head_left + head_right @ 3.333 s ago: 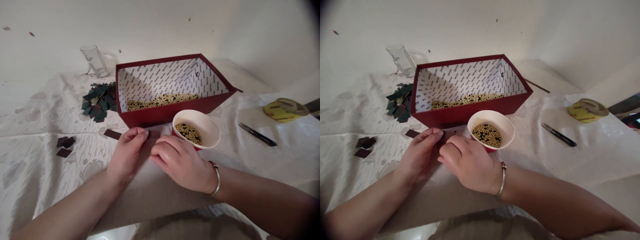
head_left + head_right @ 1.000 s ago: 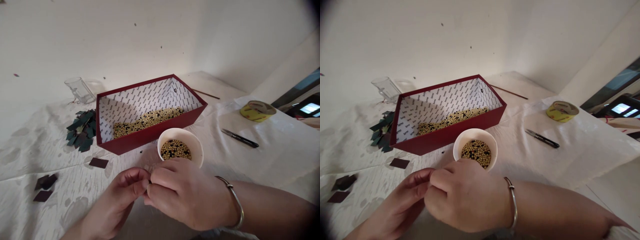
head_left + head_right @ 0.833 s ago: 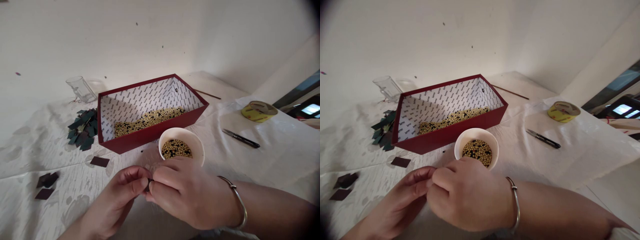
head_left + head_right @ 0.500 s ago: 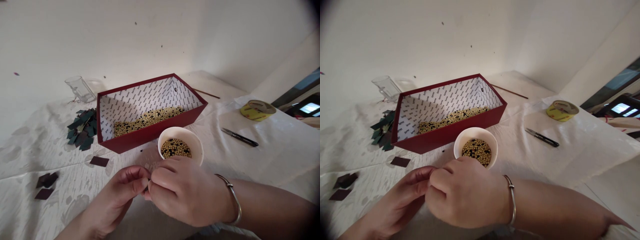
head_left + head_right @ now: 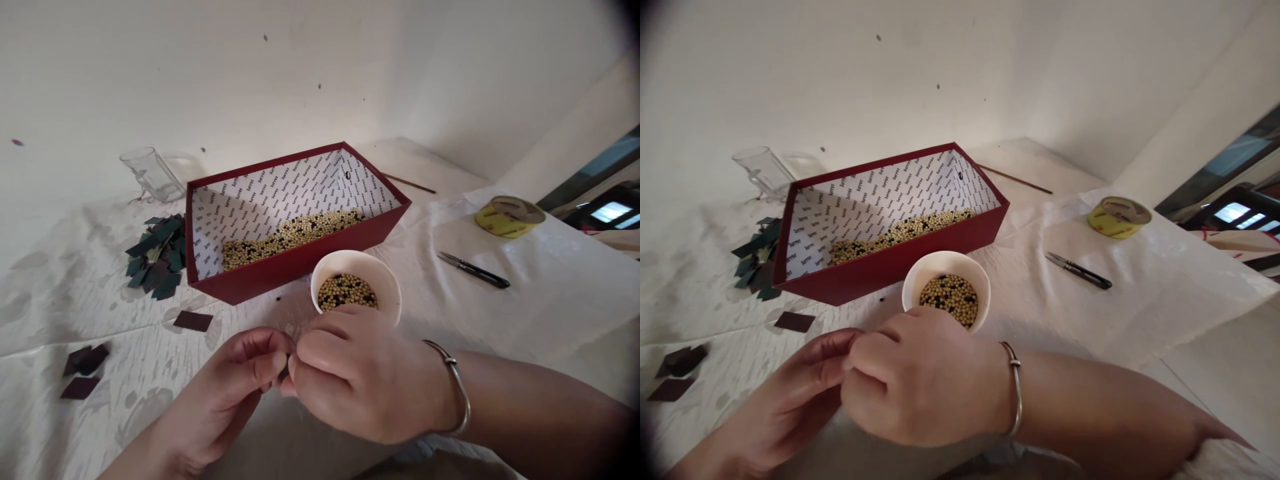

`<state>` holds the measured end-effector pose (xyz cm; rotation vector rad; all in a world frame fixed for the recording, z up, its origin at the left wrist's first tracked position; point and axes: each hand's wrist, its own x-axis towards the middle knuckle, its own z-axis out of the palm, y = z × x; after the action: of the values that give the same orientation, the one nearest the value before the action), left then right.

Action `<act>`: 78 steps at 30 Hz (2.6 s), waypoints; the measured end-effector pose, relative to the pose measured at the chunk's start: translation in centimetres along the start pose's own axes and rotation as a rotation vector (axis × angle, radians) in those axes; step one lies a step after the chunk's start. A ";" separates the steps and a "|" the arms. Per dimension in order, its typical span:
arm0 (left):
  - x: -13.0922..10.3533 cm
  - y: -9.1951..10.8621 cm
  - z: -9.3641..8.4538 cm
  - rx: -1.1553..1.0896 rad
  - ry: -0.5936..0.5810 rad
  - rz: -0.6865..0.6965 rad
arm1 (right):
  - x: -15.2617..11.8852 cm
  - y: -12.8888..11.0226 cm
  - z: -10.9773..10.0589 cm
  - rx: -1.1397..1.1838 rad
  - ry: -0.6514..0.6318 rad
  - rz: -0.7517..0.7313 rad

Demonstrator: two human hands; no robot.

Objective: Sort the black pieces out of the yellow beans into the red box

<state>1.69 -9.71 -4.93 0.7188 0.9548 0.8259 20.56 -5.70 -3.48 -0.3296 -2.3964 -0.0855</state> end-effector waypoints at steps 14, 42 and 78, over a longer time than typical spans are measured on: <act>0.1 -0.2 -0.1 -0.040 0.059 0.019 | 0.3 0.1 -0.4 -0.029 -0.069 0.038; 1.6 0.4 -1.9 1.268 0.318 0.601 | -1.4 5.5 -1.7 -0.040 -0.003 0.562; 3.0 -0.9 -4.3 0.433 0.653 0.447 | -1.4 -2.8 4.2 -0.084 -0.442 0.323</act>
<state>-0.96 -6.89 -8.63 1.0885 1.6229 1.3089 18.13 -8.09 -7.51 -0.8451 -2.7383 0.0393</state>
